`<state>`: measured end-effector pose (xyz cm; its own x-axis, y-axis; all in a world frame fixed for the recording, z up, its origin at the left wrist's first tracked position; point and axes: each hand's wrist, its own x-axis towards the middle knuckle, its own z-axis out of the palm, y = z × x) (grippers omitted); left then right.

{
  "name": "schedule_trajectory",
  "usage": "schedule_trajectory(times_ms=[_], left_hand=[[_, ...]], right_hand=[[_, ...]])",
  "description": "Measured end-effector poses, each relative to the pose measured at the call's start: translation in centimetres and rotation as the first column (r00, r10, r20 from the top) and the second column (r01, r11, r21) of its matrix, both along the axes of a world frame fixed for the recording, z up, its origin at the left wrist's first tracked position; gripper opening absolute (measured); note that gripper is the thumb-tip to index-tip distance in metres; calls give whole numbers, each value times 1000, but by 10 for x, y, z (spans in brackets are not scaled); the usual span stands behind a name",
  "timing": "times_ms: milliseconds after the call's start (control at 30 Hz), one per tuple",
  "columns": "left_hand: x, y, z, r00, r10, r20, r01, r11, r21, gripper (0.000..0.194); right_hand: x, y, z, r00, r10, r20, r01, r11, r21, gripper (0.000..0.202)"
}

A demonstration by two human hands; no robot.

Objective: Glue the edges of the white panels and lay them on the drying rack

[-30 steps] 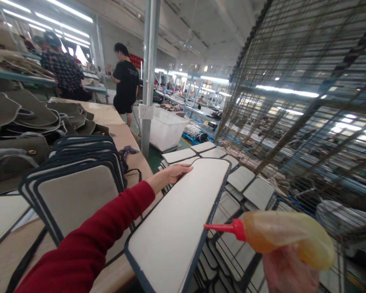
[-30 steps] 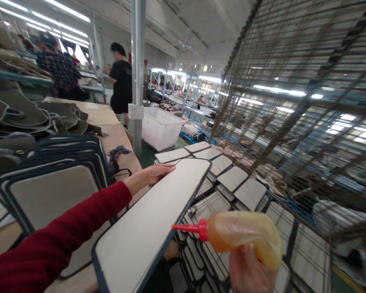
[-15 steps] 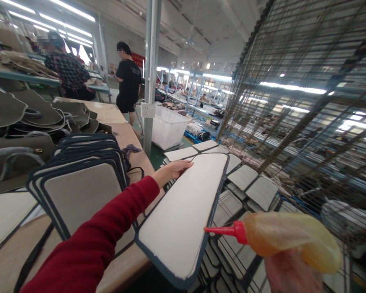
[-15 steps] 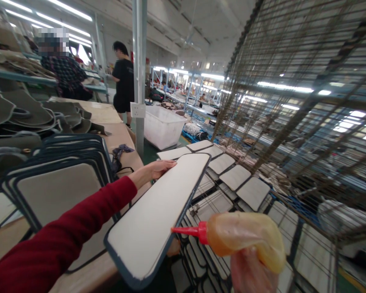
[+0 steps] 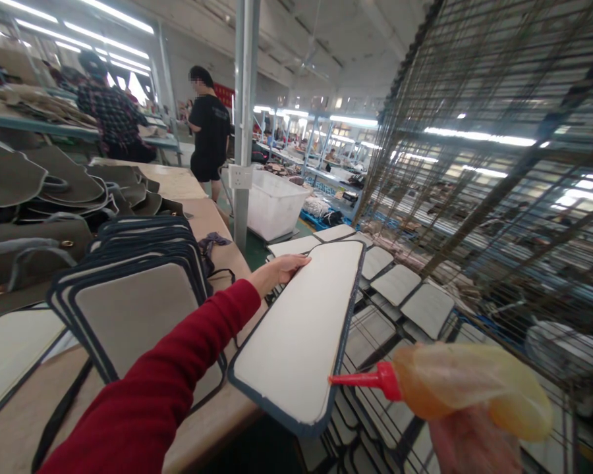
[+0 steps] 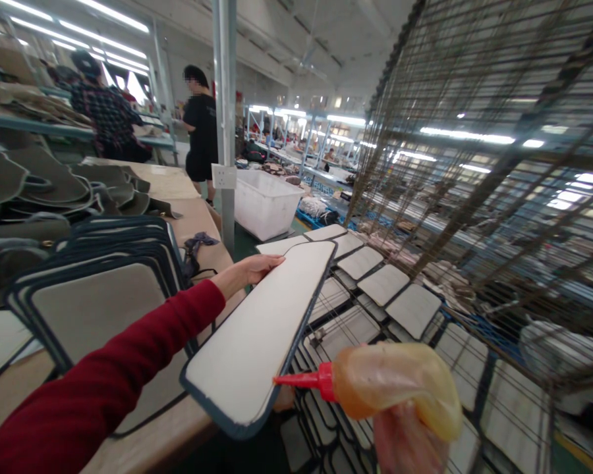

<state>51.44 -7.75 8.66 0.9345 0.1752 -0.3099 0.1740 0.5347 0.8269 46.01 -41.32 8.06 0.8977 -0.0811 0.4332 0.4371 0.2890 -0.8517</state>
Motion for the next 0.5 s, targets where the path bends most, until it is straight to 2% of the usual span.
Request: schedule_trajectory(times_ms=[100, 167, 367, 500], left_hand=[[1, 2, -1, 1000, 4, -5, -4, 1000, -1, 20], [0, 2, 0, 1000, 9, -11, -9, 1000, -2, 20], [-3, 6, 1, 998, 53, -28, -53, 999, -8, 22], [-4, 9, 0, 997, 67, -43, -68, 997, -19, 24]], right_hand=[[-3, 8, 14, 998, 14, -53, -8, 993, 115, 52], [-4, 10, 16, 994, 17, -104, -2, 990, 140, 53], [0, 1, -1, 994, 22, -106, -10, 994, 113, 48], [1, 4, 2, 994, 5, -111, 10, 992, 128, 51]])
